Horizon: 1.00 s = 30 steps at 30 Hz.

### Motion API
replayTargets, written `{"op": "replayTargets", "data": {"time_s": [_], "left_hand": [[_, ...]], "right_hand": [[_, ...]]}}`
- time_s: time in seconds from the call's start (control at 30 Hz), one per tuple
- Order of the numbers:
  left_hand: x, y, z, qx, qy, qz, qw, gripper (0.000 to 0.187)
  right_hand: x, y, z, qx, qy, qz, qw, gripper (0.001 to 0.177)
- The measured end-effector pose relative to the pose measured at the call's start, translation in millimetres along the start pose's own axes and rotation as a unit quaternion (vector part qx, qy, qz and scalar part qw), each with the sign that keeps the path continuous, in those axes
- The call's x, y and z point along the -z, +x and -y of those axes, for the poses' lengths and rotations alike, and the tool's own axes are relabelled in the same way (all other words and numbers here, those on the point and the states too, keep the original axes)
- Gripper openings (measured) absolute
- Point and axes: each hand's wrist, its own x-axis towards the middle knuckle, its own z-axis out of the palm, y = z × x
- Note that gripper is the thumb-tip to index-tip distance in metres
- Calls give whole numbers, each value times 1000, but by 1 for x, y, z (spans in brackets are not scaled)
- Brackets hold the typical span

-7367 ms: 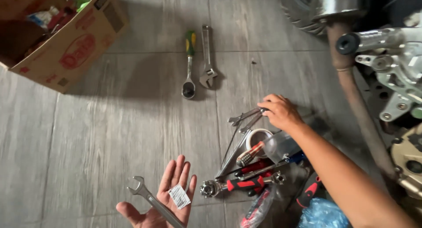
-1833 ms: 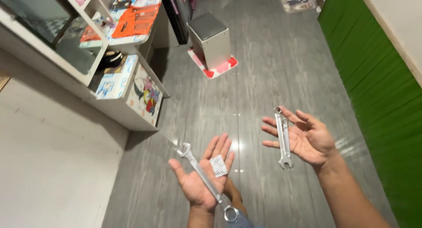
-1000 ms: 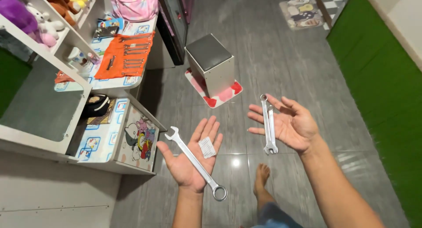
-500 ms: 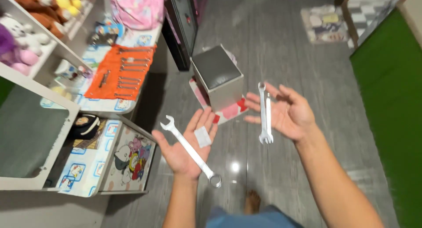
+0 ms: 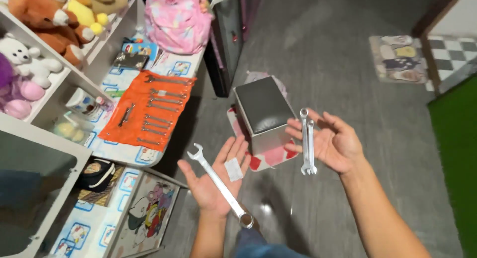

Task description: The person is picking up various wrenches from the floor and organizing them into an orange tool roll on a shelf.

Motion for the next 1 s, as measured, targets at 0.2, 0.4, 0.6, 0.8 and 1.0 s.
{"op": "replayTargets", "data": {"time_s": [0.2,0.4,0.6,0.8,1.0], "left_hand": [[24,85,-83,9,-21,15,1000,138],[31,150,-153,-9,-19,21,1000,137],[75,189,-201,-58,-52,8,997,127],[68,221,-241,-156,44,-17,987,128],[69,228,-276,-267,21,-23,963,128]], "right_hand": [[-30,132,4,11,-55,-46,997,47],[-46,241,-6,-4,-59,-63,996,43],[-37,352,-12,-77,-76,-108,988,36],[-51,460,-23,-148,-96,-36,984,38],[-74,554,-58,-239,-100,10,966,34]]}}
